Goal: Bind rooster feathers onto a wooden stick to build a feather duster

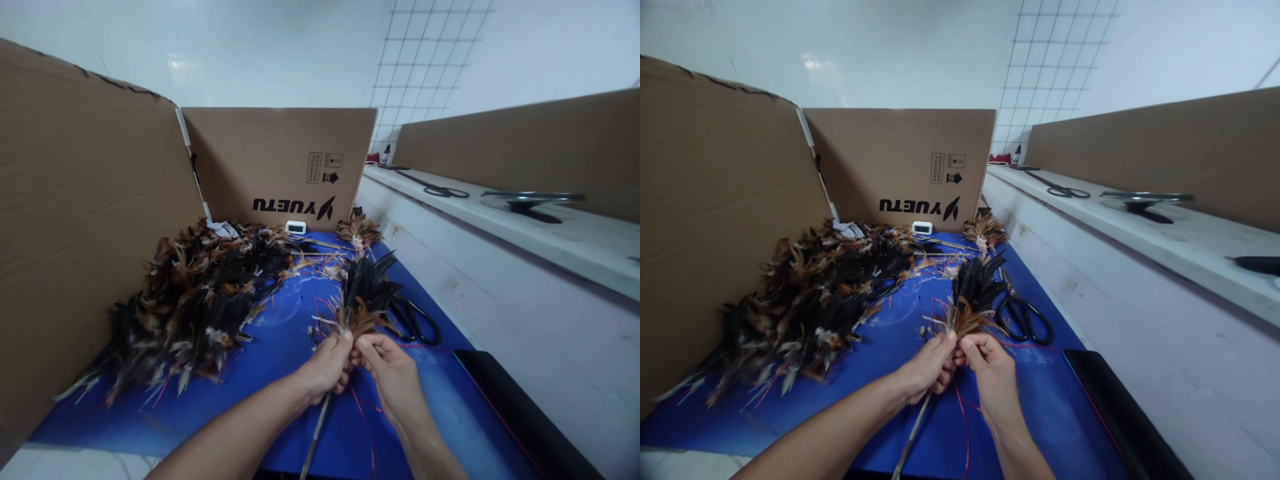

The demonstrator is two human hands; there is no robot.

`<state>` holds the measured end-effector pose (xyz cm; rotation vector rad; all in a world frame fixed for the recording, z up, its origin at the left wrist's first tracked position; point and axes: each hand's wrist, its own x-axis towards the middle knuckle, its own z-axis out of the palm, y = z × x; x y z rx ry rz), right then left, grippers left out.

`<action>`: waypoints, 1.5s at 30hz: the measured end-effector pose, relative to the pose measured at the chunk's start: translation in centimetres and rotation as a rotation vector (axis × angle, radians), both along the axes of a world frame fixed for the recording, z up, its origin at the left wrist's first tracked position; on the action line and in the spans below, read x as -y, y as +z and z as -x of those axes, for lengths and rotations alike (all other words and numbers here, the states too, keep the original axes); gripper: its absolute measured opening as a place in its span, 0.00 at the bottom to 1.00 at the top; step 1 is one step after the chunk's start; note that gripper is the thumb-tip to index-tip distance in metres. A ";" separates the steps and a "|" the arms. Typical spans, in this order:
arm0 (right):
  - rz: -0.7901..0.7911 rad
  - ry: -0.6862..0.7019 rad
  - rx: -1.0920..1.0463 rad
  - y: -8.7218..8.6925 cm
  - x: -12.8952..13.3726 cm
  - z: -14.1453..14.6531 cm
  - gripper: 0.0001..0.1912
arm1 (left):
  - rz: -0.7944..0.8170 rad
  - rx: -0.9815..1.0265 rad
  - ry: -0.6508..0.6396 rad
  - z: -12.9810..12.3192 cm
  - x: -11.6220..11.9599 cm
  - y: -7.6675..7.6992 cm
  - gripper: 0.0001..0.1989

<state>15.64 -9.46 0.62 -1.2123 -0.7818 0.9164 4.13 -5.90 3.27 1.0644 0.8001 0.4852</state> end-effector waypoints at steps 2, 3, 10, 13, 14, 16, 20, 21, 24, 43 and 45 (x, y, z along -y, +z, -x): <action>0.002 0.006 -0.013 0.0 0.0 0.1 0.10 | 0.019 -0.027 0.028 -0.2 0.0 0.1 0.25; 0.000 0.010 -0.024 0.0 -0.1 0.1 0.10 | 0.027 -0.037 0.038 -0.2 -0.1 0.1 0.25; -0.009 0.030 -0.042 -0.2 -0.1 0.2 0.09 | 0.037 -0.030 0.111 -0.3 -0.1 0.2 0.23; -0.007 0.034 -0.014 -0.4 -0.1 0.1 0.09 | 0.029 -0.006 0.159 -0.3 -0.2 0.1 0.20; -0.005 0.033 0.000 -0.5 -0.1 0.1 0.09 | 0.025 -0.012 0.174 -0.3 -0.2 0.0 0.19; -0.011 0.023 0.033 -0.5 -0.2 0.1 0.09 | 0.003 -0.037 0.195 -0.4 -0.4 -0.1 0.17; -0.020 -0.014 0.095 -0.2 -0.2 0.3 0.10 | -0.053 -0.067 0.260 -0.5 -0.6 -0.2 0.16; -0.019 -0.017 0.102 -0.1 -0.2 0.4 0.10 | -0.057 -0.064 0.279 -0.5 -0.6 -0.2 0.15; -0.016 -0.021 0.113 0.0 -0.1 0.6 0.10 | -0.051 -0.054 0.325 -0.5 -0.6 0.0 0.14; -0.108 0.021 0.021 1.5 -1.5 0.7 0.09 | 0.091 0.189 0.358 -0.2 -1.0 0.2 0.14; -0.111 0.014 0.039 1.3 -1.7 0.7 0.08 | 0.106 0.210 0.368 -0.2 -1.0 0.2 0.14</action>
